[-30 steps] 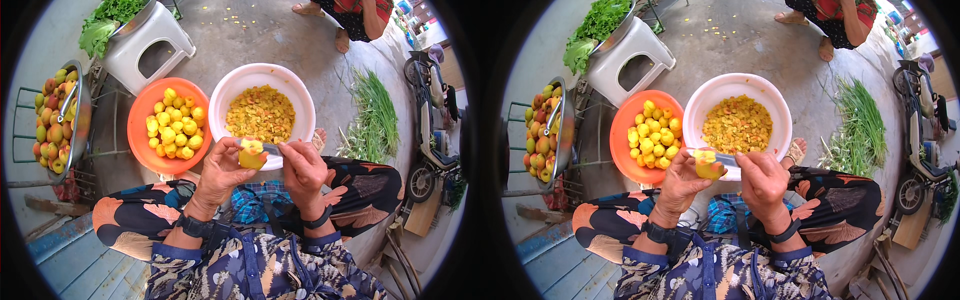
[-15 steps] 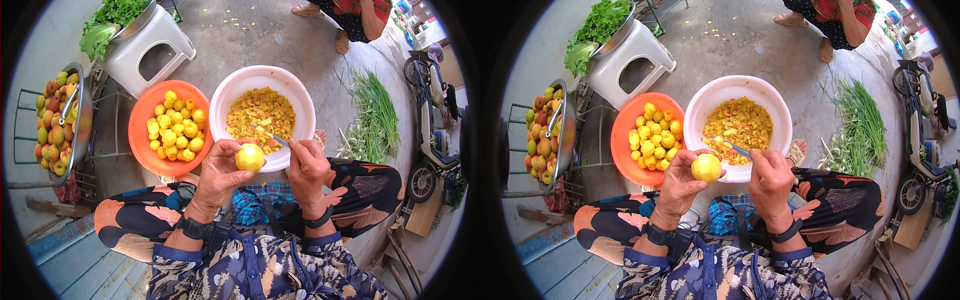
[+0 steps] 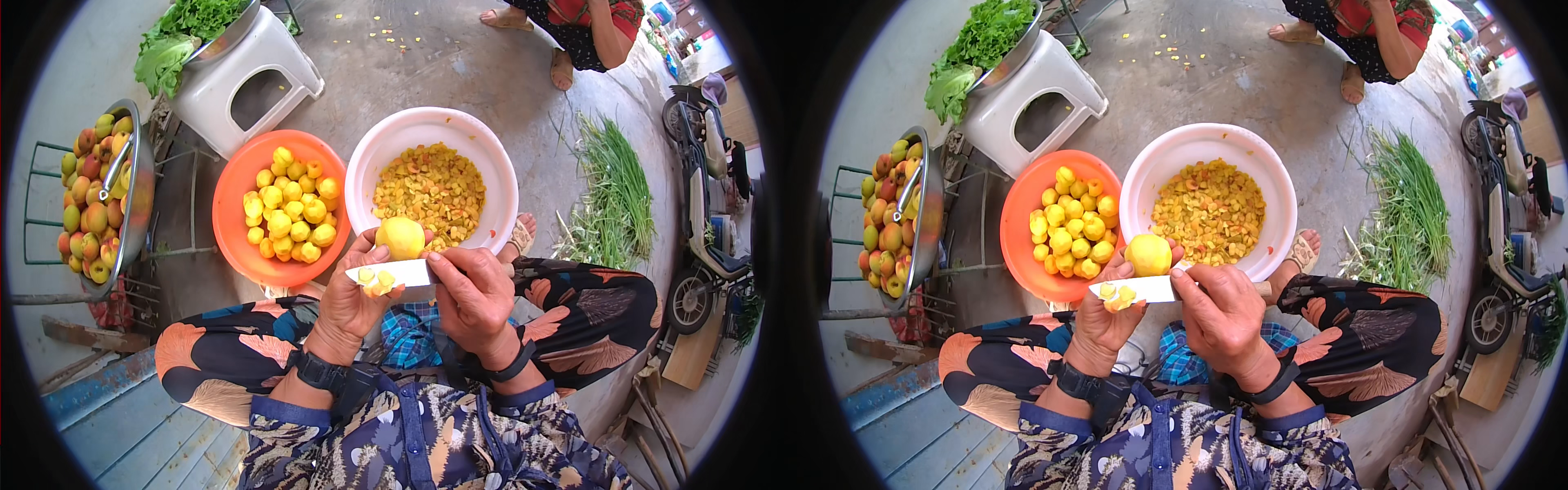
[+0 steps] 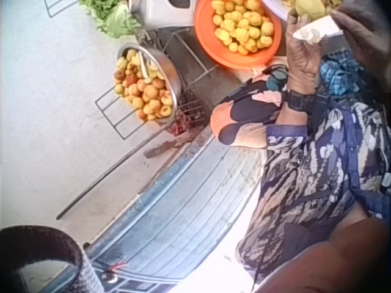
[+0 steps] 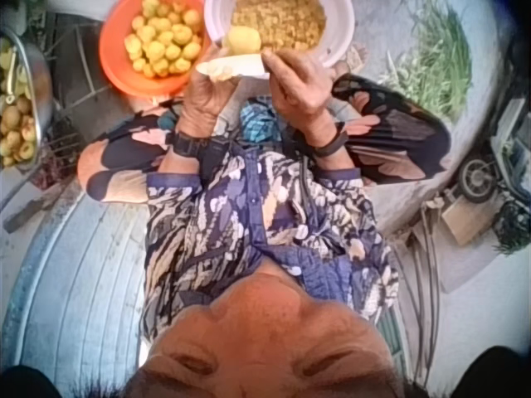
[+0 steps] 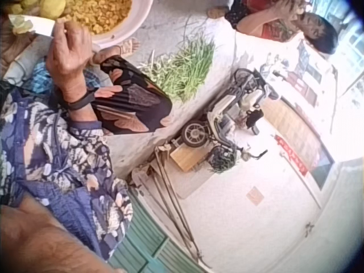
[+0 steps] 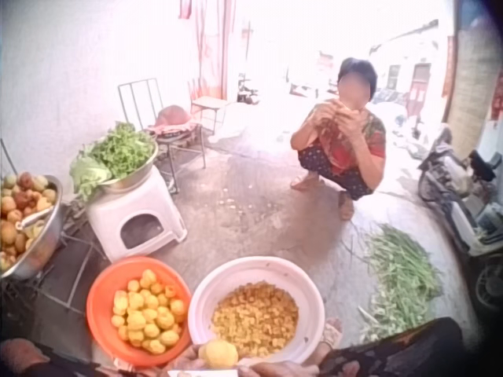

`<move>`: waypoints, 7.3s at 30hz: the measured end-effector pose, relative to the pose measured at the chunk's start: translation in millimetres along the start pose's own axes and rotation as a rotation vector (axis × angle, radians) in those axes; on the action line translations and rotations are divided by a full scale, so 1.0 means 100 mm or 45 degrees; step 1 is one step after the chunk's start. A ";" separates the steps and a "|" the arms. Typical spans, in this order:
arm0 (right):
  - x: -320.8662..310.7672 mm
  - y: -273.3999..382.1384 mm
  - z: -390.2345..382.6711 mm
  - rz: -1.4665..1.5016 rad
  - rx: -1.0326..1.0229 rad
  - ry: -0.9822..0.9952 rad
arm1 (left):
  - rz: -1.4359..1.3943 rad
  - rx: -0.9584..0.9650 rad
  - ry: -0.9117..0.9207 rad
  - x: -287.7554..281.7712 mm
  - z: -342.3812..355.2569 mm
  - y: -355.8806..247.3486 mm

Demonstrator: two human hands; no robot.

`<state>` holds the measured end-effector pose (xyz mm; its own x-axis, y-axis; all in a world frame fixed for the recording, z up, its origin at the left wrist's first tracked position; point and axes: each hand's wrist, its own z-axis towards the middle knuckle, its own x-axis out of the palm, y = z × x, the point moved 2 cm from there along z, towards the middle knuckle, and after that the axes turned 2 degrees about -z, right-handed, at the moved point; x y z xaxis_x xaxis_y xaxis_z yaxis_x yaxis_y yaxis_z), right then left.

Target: Peeling and slicing small yellow and red fruits into a bowl.

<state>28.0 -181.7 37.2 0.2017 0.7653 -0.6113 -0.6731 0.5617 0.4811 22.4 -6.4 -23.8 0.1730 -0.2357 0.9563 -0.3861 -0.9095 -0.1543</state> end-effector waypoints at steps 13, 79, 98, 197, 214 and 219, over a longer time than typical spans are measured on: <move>-0.01 0.00 -0.03 -0.128 -0.098 0.038 | -0.019 0.033 -0.261 0.06 -0.05 0.11; -0.03 -0.07 -0.03 -0.159 -0.009 -0.020 | 0.394 0.015 -0.144 0.03 -0.07 0.05; -0.06 -0.02 -0.02 -0.145 -0.100 0.041 | 0.508 0.117 -0.063 0.09 -0.08 0.05; -0.09 -0.18 -0.06 -0.298 0.030 -0.062 | 0.172 -0.091 -0.071 0.12 -0.13 0.05; -0.08 0.02 -0.04 -0.177 -0.156 0.025 | 0.380 0.032 -0.022 0.04 -0.13 0.08; -0.10 -0.02 -0.04 -0.208 -0.100 0.019 | 0.402 -0.023 -0.084 0.09 -0.12 0.06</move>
<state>24.2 -191.5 39.3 0.3029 0.6606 -0.6869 -0.6856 0.6517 0.3245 11.2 -9.8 -13.4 0.1004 -0.5272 0.8438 -0.4457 -0.7820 -0.4356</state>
